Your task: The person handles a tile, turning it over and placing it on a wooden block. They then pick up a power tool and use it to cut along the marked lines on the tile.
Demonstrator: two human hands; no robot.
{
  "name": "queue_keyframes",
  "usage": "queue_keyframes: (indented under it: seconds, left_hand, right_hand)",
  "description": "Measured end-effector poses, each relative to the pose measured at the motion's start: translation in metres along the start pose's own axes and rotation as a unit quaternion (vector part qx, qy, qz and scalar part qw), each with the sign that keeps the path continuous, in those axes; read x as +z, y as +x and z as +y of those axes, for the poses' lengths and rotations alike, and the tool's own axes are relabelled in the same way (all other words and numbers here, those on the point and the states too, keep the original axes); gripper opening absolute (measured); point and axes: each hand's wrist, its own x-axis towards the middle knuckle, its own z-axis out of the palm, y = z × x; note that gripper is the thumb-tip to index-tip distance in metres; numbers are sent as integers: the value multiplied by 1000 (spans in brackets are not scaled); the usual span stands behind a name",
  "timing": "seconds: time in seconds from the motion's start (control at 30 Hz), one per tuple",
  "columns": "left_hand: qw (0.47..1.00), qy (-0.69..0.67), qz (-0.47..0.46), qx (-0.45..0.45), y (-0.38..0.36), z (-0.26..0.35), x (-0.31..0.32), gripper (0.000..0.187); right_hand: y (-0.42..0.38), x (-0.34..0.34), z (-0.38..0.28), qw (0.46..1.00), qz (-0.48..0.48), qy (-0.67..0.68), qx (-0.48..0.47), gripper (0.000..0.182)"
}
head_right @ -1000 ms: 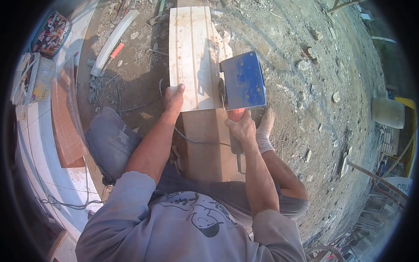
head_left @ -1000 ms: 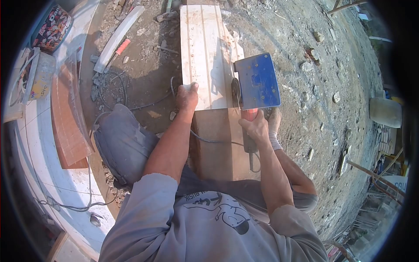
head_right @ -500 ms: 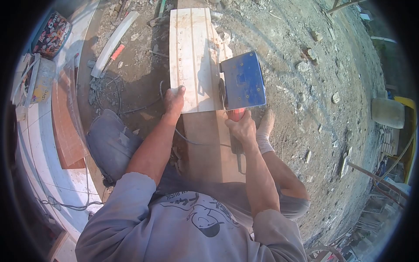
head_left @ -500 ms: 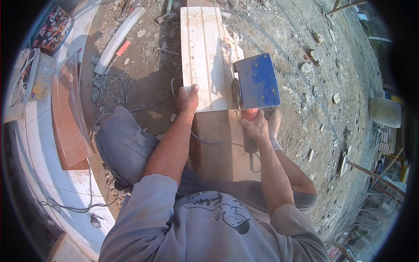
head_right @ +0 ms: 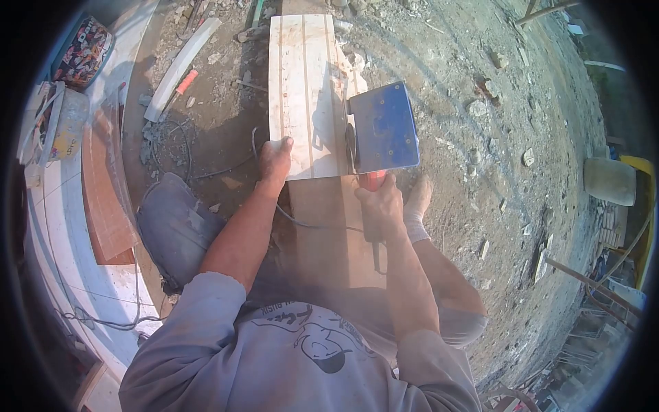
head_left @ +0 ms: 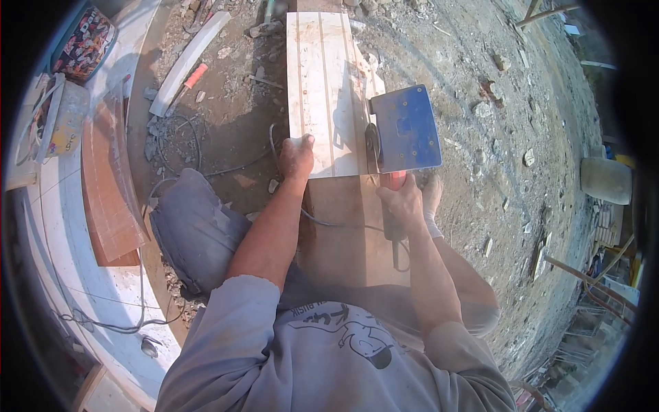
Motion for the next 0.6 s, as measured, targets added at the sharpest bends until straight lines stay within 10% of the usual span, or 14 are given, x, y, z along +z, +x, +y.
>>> queue_keyframes:
  seconds: [0.6]
  left_hand:
    - [999,10,14,27,-3,0,0,59]
  right_hand:
    - [11,-3,-3,1000,-13,14,5,90]
